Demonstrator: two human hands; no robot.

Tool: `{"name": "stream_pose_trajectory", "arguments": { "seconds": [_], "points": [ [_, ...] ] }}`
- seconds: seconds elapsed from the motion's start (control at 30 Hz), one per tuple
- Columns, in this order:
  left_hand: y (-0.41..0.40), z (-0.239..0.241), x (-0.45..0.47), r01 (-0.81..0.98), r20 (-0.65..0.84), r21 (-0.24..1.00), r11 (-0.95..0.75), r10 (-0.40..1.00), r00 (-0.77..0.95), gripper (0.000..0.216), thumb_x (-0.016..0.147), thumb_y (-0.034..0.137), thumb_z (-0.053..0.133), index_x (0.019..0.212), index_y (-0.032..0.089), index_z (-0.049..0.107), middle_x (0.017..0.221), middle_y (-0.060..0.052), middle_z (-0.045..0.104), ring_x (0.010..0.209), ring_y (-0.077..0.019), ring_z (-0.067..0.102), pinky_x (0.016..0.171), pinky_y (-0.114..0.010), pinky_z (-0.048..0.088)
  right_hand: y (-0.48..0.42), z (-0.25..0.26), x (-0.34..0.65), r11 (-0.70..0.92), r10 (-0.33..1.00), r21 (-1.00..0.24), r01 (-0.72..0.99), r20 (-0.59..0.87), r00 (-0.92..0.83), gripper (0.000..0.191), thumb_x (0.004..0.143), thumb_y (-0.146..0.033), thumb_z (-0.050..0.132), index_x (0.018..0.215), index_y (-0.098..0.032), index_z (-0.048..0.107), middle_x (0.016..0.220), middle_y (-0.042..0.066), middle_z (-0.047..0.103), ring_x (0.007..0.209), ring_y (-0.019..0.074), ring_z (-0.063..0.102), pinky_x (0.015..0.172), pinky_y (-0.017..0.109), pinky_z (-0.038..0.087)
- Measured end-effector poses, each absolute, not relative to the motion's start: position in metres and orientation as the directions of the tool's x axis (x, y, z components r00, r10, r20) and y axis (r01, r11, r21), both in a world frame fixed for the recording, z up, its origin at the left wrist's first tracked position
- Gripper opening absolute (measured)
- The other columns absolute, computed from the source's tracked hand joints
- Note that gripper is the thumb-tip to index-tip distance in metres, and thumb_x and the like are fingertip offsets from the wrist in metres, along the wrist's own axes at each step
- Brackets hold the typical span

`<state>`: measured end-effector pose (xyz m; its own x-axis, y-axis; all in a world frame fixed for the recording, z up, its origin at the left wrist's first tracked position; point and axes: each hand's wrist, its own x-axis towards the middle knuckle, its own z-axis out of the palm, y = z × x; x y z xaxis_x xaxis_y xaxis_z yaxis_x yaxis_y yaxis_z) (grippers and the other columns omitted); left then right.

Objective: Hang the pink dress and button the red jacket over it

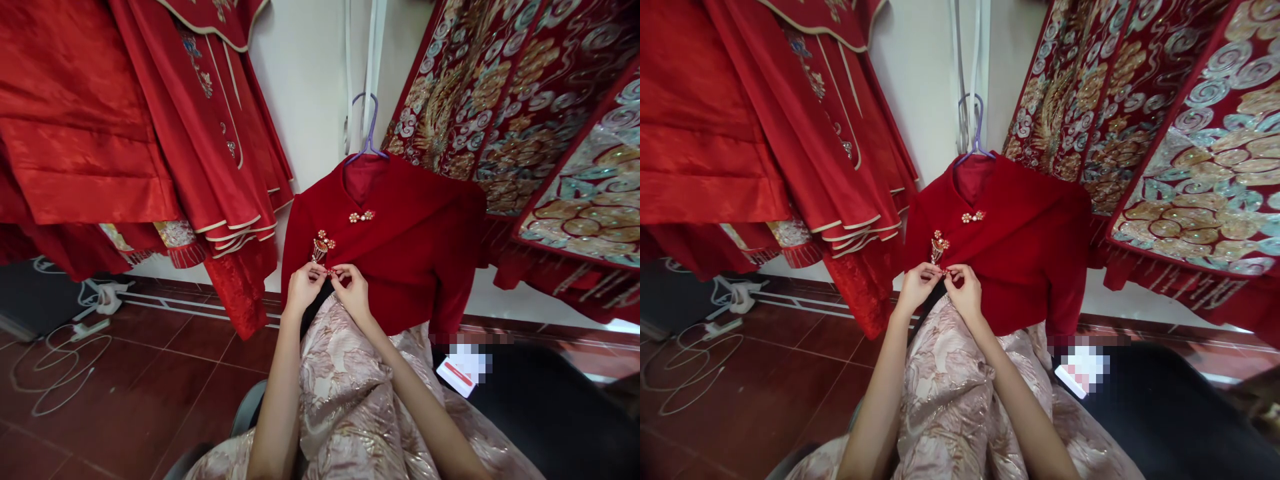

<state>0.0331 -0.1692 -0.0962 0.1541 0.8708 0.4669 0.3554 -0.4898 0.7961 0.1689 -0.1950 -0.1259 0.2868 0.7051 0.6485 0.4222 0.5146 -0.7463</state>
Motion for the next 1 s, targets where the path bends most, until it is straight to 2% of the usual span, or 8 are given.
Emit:
{"name": "stream_pose_trajectory", "arguments": {
  "seconds": [0.1,0.2,0.27,0.37,0.47,0.63,0.77,1.0],
  "points": [
    [-0.172,-0.094,0.034,0.267,0.402,0.859,-0.436,0.899,0.174,0.014,0.072,0.018,0.065,0.085,0.014,0.067,0.083,-0.006,0.071,0.072,-0.0132,0.065,0.071,-0.026,0.053,-0.197,-0.126,0.168,0.495,0.712,-0.723,0.482,0.656,0.252,0.022,0.075,-0.021,0.055,0.097,-0.019,0.057,0.090,0.003,0.057,0.074,0.0141,0.054,0.070,0.027,0.046],
    [-0.177,-0.090,0.037,0.169,0.331,0.903,-0.395,0.890,0.314,0.014,0.073,0.018,0.063,0.084,0.013,0.069,0.082,-0.005,0.071,0.073,-0.0134,0.065,0.070,-0.026,0.053,-0.199,-0.126,0.168,0.494,0.693,-0.696,0.521,0.677,0.248,0.028,0.071,-0.019,0.054,0.099,-0.020,0.049,0.092,0.003,0.050,0.076,0.0148,0.050,0.067,0.027,0.044],
    [-0.177,-0.086,0.041,0.118,0.334,0.910,-0.398,0.871,0.360,0.012,0.073,0.018,0.063,0.082,0.014,0.070,0.081,-0.004,0.071,0.075,-0.0136,0.065,0.074,-0.026,0.053,-0.201,-0.126,0.168,0.518,0.644,-0.675,0.526,0.712,0.280,0.025,0.071,-0.019,0.054,0.094,-0.020,0.044,0.089,0.002,0.046,0.076,0.0149,0.048,0.067,0.027,0.043],
    [-0.165,-0.077,0.052,-0.008,0.348,0.936,-0.353,0.920,0.179,0.014,0.077,0.020,0.061,0.086,0.014,0.069,0.088,-0.005,0.072,0.080,-0.0137,0.066,0.079,-0.026,0.052,-0.207,-0.124,0.168,0.547,0.525,-0.645,0.534,0.761,0.381,0.020,0.072,-0.014,0.052,0.085,-0.022,0.039,0.084,0.000,0.041,0.075,0.0146,0.045,0.067,0.027,0.041],
    [-0.148,-0.067,0.067,-0.222,0.246,0.945,-0.242,0.969,-0.011,0.021,0.083,0.021,0.056,0.098,0.012,0.067,0.102,-0.009,0.071,0.087,-0.0132,0.067,0.083,-0.028,0.053,-0.212,-0.123,0.166,0.584,0.414,-0.598,0.549,0.801,0.433,0.021,0.072,-0.010,0.050,0.086,-0.021,0.039,0.085,0.001,0.042,0.075,0.0145,0.045,0.063,0.026,0.039],
    [-0.141,-0.064,0.082,-0.440,0.140,0.893,-0.094,0.987,0.073,0.021,0.086,0.025,0.057,0.098,0.011,0.067,0.112,-0.012,0.069,0.102,-0.0158,0.065,0.090,-0.029,0.051,-0.216,-0.123,0.166,0.584,0.369,-0.577,0.570,0.815,0.447,0.021,0.072,-0.010,0.050,0.086,-0.021,0.040,0.085,0.002,0.042,0.074,0.0152,0.045,0.061,0.027,0.039],
    [-0.144,-0.066,0.080,-0.487,0.119,0.871,-0.061,0.989,0.089,0.021,0.084,0.027,0.060,0.098,0.013,0.068,0.115,-0.012,0.068,0.104,-0.0155,0.065,0.091,-0.028,0.051,-0.217,-0.122,0.167,0.588,0.370,-0.576,0.568,0.816,0.444,0.020,0.072,-0.009,0.050,0.085,-0.021,0.041,0.084,0.002,0.043,0.076,0.0157,0.046,0.063,0.027,0.040],
    [-0.141,-0.060,0.080,-0.417,0.174,0.900,-0.131,0.982,0.068,0.016,0.076,0.024,0.067,0.086,0.012,0.070,0.097,-0.010,0.073,0.088,-0.0152,0.069,0.088,-0.030,0.052,-0.217,-0.120,0.166,0.595,0.401,-0.583,0.553,0.812,0.425,0.020,0.071,-0.009,0.050,0.085,-0.021,0.043,0.083,0.001,0.044,0.073,0.0146,0.046,0.060,0.026,0.039]
  ]
}}
